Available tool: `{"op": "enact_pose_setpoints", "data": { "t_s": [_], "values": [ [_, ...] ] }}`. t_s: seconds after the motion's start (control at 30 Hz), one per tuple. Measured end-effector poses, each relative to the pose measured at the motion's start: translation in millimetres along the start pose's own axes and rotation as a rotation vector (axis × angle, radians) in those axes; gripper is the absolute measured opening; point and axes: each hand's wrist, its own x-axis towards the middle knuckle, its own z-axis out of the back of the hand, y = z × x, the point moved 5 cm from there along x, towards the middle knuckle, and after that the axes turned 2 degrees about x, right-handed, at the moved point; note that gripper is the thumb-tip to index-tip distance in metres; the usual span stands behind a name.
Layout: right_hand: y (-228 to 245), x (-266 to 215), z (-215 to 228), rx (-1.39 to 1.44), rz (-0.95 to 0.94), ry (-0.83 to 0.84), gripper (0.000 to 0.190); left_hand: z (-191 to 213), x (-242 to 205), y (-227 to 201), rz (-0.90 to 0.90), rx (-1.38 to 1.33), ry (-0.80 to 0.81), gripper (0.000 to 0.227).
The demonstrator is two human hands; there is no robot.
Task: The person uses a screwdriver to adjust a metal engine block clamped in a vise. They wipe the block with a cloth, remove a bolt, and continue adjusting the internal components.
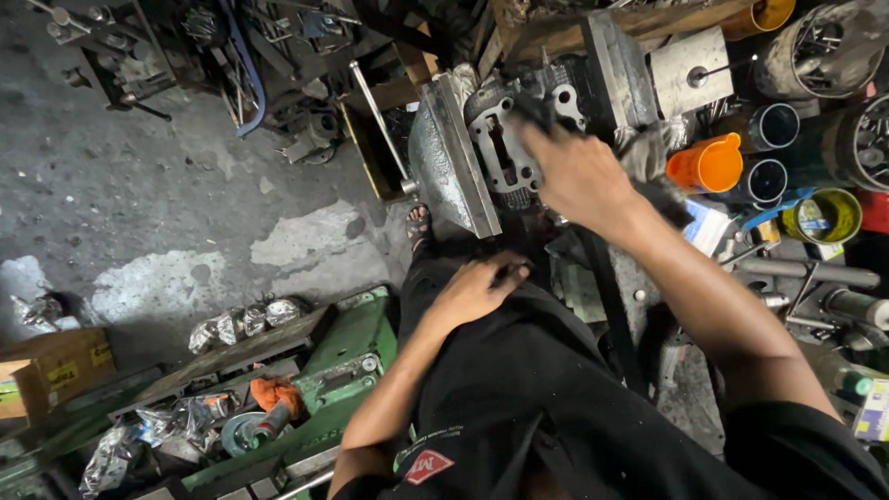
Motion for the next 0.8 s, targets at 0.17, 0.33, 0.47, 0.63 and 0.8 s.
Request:
{"op": "enact_pose_setpoints", "data": {
  "t_s": [0.17,0.33,0.47,0.63,0.8],
  "values": [
    [-53.6,-13.0,-8.6,1.388,-0.170,-0.268,0.080,12.4,-6.4,-2.2,-0.098,0.043,-0.120,0.030],
    [-90.4,-99.0,28.5,1.284,-0.023,-0.794,0.084,13.0,-11.2,18.1,0.012,-0.024,-0.148,0.029],
    [-56.1,-97.0,37.6,0.418,-0.256,-0.493,0.069,26.8,-15.6,29.6,0.046,-0.059,-0.164,0.028],
    [15.4,-37.8,16.2,-0.164,0.204,-0.189,0.093,26.1,-4.6,18.1,-0.023,-0.069,-0.132,0.029],
    [0.3,1.6,-1.2,0.250,-0.089,-0.110,0.091,16.5,-4.6,13.2,-0.096,-0.024,-0.126,0.029]
  ]
}}
